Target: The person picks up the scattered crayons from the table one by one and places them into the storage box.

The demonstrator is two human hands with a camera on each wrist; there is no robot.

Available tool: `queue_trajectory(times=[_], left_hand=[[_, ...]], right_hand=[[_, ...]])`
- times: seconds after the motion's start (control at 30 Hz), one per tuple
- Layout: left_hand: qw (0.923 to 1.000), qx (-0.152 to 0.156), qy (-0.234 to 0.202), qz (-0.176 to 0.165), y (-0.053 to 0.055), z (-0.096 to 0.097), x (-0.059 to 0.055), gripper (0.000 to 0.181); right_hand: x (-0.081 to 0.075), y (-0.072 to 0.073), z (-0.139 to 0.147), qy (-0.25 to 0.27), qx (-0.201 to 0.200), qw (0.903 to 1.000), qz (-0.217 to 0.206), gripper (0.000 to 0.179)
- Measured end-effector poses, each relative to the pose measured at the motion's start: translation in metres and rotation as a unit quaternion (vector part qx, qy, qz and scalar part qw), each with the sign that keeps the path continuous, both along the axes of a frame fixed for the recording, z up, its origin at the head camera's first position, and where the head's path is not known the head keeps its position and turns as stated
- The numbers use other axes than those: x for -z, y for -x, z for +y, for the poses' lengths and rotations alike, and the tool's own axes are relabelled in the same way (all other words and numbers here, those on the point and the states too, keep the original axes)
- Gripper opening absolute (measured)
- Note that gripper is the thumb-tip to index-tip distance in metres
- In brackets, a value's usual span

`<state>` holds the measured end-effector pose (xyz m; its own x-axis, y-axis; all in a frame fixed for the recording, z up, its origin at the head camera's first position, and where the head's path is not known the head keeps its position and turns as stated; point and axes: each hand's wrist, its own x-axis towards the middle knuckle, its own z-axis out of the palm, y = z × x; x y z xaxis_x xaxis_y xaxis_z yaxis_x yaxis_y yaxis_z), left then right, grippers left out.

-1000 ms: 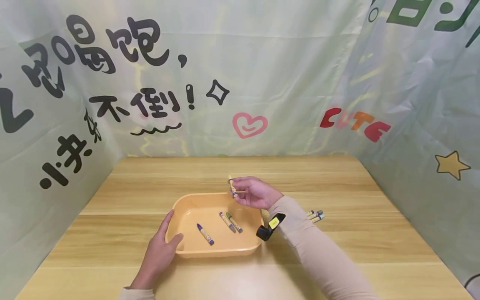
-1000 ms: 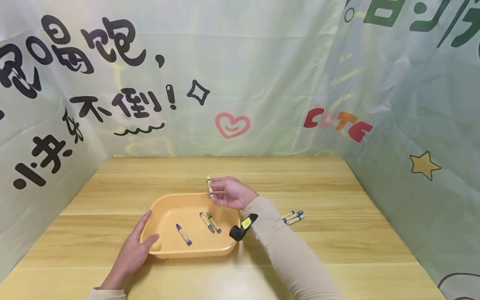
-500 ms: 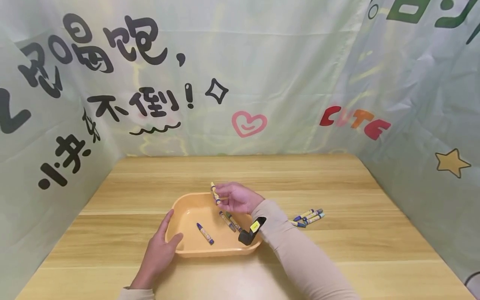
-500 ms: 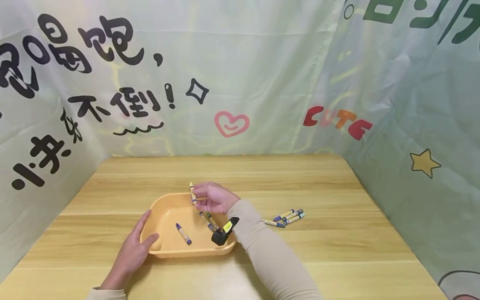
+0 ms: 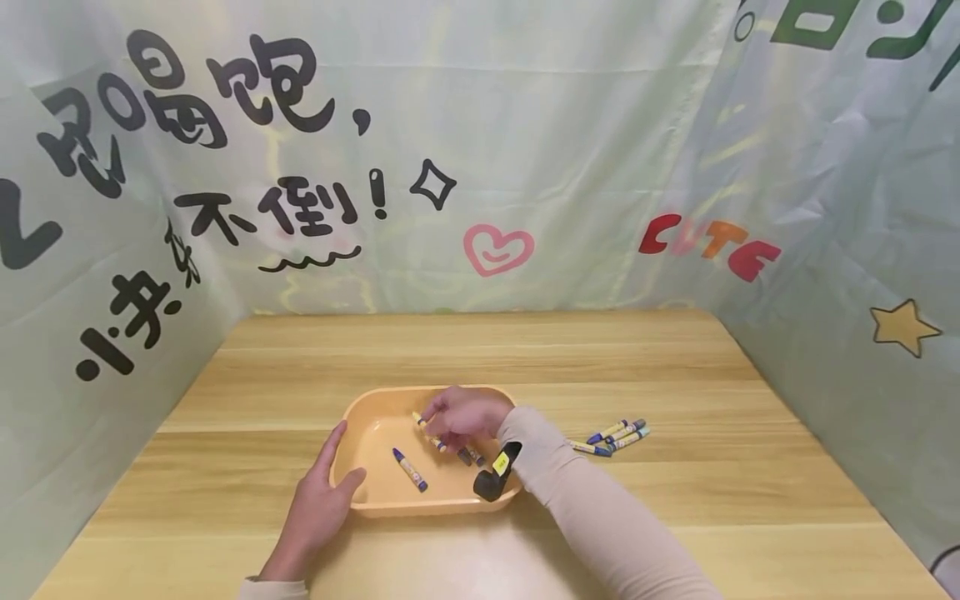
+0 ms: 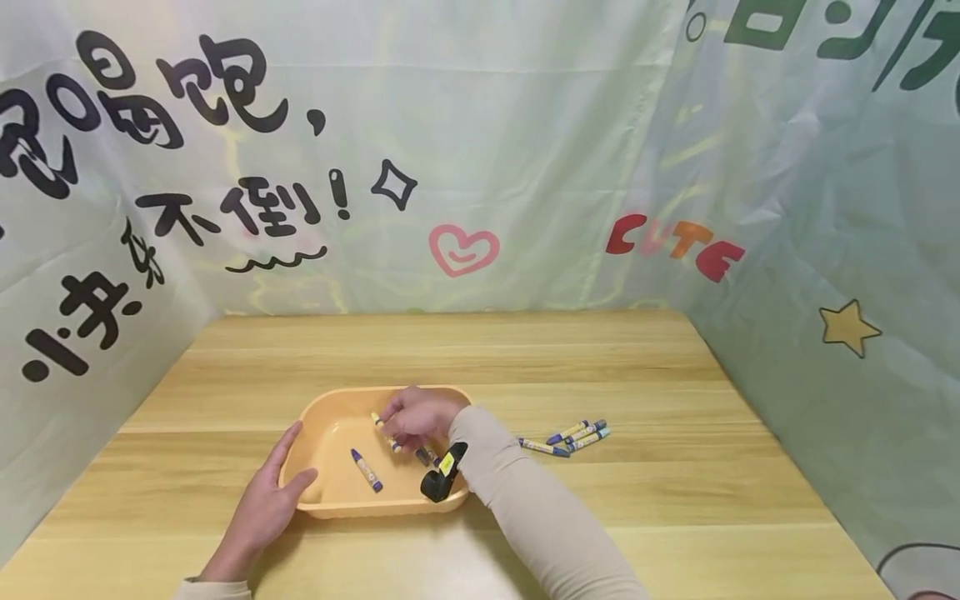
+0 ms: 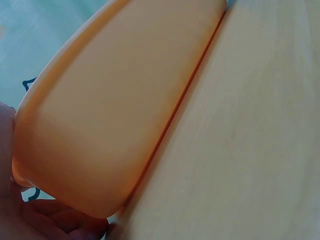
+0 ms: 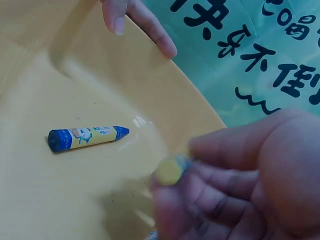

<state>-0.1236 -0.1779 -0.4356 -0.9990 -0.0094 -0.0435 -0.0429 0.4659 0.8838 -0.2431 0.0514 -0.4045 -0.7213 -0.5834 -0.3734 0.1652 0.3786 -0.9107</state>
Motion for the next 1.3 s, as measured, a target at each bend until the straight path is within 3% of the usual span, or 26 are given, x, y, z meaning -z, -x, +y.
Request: queue_trajectory(times=[0.17, 0.67, 0.8, 1.0, 1.3], left_hand=[[1.0, 0.004, 0.003, 0.008, -0.001, -0.001, 0.001, 0.074], [1.0, 0.003, 0.003, 0.0, -0.002, -0.001, -0.001, 0.074], [0.9999, 0.003, 0.012, 0.0, -0.002, -0.004, -0.002, 0.074], [0.9999, -0.001, 0.015, -0.002, -0.001, -0.004, -0.002, 0.074], [1.0, 0.003, -0.001, -0.008, 0.0, -0.001, -0.001, 0.074]], right_hand=[[0.002, -0.003, 0.0, -0.056, -0.016, 0.9982, 0.014, 0.019], [0.005, -0.004, 0.0, -0.102, -0.056, 0.9894, 0.086, 0.01], [0.003, -0.002, -0.003, -0.1, -0.063, 0.9878, 0.101, 0.009], [-0.003, -0.003, -0.005, -0.088, -0.052, 0.9908, 0.089, 0.006], [-0.023, -0.01, 0.003, -0.047, -0.048, 0.9931, 0.096, 0.012]])
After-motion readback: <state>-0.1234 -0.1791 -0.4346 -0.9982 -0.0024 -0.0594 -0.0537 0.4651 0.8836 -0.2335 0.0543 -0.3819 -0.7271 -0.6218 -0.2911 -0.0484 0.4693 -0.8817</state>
